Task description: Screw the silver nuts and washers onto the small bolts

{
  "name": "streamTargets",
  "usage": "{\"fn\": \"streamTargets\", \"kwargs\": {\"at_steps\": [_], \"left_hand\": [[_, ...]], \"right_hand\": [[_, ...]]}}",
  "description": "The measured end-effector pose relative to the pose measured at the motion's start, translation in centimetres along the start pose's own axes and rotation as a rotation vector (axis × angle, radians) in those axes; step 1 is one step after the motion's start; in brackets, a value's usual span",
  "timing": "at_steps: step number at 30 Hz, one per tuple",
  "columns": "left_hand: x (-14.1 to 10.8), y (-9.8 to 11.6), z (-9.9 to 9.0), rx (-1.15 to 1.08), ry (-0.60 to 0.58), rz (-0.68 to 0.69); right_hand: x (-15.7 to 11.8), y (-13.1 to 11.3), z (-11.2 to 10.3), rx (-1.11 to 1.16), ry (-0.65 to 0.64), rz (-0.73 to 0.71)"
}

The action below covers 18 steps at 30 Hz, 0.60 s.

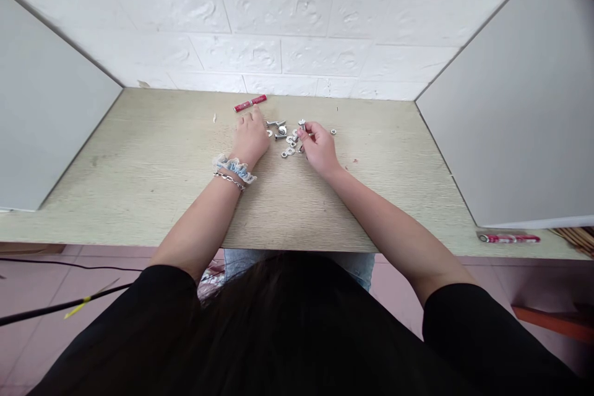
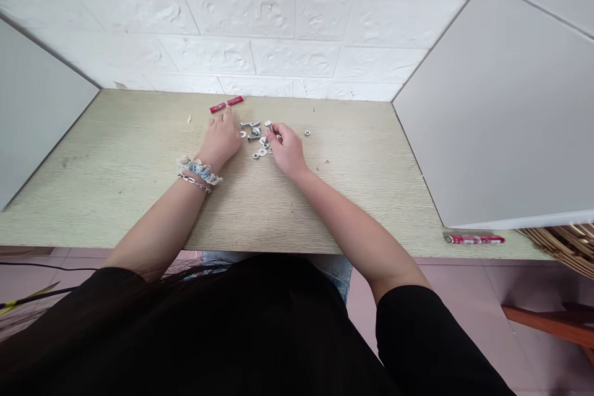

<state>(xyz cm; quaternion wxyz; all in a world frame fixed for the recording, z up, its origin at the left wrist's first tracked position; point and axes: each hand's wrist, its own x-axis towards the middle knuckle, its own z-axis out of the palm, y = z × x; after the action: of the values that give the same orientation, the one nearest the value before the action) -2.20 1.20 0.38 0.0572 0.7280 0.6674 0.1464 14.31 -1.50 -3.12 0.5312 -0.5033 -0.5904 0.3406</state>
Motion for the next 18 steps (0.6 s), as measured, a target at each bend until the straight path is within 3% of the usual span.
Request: {"fn": "streamTargets", "kwargs": {"at_steps": [4,8,18], "left_hand": [[-0.01,-0.01,-0.14,-0.052,-0.011,0.006],[-0.27,0.20,-0.65,0.030,-0.071,0.061],[0.18,-0.16,-0.67,0.085,-0.051,0.108]], "right_hand": [[-0.12,0.00,0.07,-0.012,-0.022,-0.015],[-0.06,0.20,0.13,-0.037,-0.036,-0.023],[-0.03,0.22,0.06,-0.063,-0.049,-0.024]]}}
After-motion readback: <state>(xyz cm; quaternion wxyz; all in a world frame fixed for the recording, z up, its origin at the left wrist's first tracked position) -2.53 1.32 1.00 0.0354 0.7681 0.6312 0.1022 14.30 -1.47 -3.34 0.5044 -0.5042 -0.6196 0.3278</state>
